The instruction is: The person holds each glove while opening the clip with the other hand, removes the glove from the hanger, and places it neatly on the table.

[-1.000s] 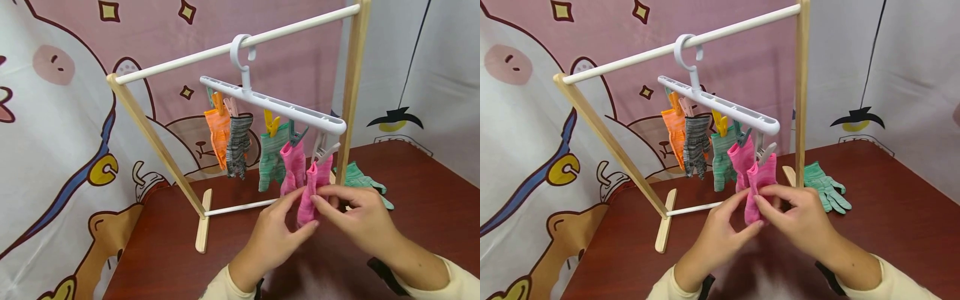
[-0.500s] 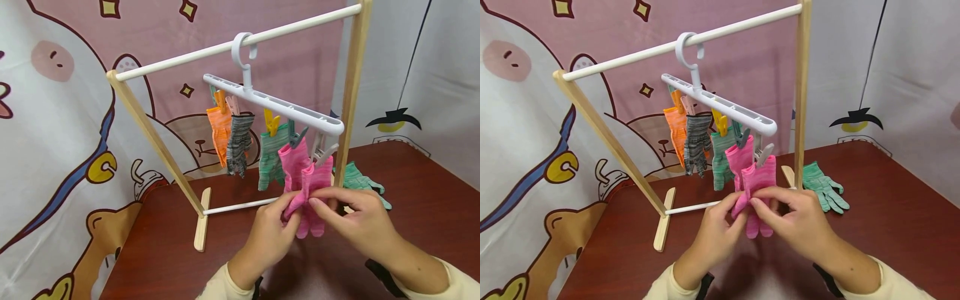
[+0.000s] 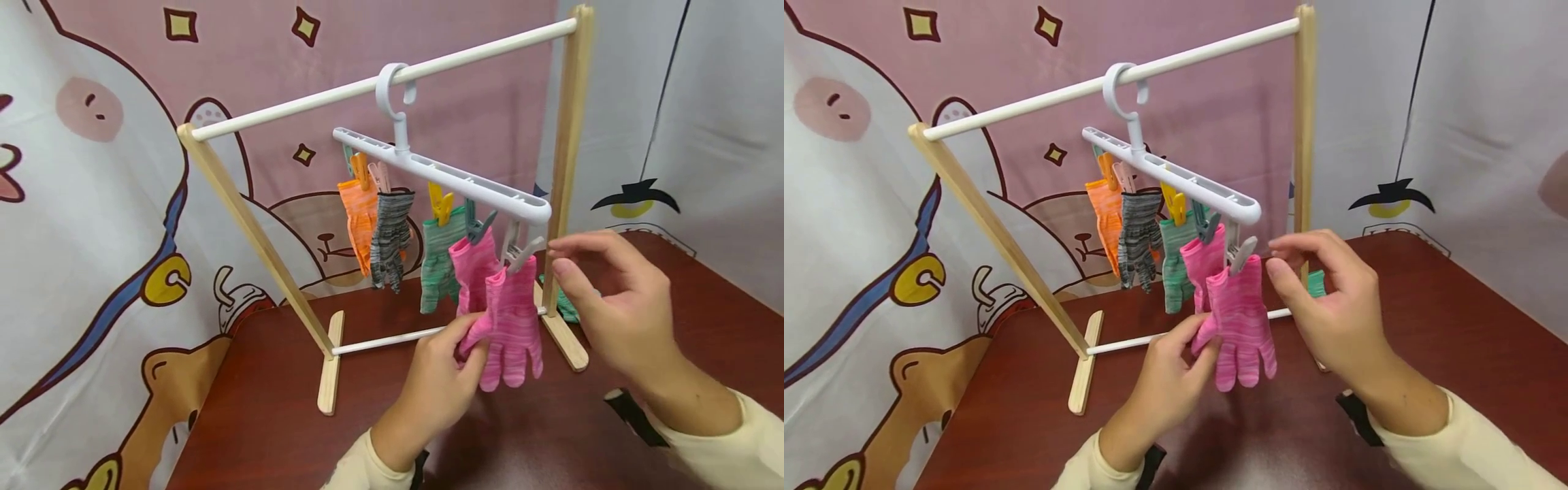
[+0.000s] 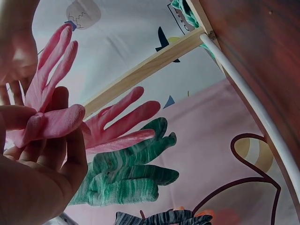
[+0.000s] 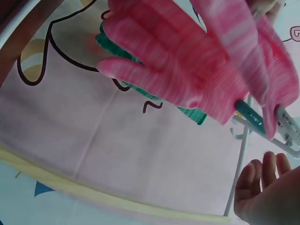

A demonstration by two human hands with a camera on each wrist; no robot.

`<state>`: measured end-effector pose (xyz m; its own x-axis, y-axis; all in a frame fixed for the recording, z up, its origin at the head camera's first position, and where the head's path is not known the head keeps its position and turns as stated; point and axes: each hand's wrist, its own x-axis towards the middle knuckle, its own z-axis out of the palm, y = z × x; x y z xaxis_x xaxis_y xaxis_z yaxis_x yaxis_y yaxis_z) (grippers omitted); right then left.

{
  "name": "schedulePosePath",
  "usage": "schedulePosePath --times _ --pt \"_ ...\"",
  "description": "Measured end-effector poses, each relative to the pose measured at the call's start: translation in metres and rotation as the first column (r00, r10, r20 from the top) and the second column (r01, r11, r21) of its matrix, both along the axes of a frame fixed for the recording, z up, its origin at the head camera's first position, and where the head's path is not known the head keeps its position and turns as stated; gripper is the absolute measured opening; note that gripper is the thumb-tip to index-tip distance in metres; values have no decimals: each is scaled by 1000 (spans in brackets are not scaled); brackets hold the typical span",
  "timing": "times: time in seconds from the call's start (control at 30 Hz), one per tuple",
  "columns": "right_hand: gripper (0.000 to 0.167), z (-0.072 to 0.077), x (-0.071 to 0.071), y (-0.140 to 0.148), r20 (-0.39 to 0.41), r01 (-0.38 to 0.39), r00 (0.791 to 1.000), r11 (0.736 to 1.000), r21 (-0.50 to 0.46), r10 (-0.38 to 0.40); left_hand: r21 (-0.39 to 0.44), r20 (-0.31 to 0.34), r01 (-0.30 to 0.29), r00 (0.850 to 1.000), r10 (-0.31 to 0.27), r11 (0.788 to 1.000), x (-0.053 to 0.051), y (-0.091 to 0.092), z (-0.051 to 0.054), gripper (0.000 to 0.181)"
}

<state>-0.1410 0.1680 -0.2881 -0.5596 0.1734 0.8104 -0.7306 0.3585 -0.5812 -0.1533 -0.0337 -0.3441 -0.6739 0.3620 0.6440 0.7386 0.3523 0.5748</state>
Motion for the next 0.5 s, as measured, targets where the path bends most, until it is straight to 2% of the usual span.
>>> schedulePosePath --times 0.1,0.27,0.43,0.5 --pt "31 6 -5 -1 85 -43 996 996 79 36 6 21 -7 1000 7 1000 0 -2 0 23" --pt "36 14 -14 -4 208 -132 972 985 107 107 3 42 -15 999 14 1000 -1 -5 0 21" --pt "37 17 -17 -5 247 -182 957 977 110 150 14 84 4 996 -5 1000 0 -5 0 21" --pt "38 18 -17 -5 235 -249 946 965 76 226 18 88 13 996 -14 1000 0 -5 1 23"
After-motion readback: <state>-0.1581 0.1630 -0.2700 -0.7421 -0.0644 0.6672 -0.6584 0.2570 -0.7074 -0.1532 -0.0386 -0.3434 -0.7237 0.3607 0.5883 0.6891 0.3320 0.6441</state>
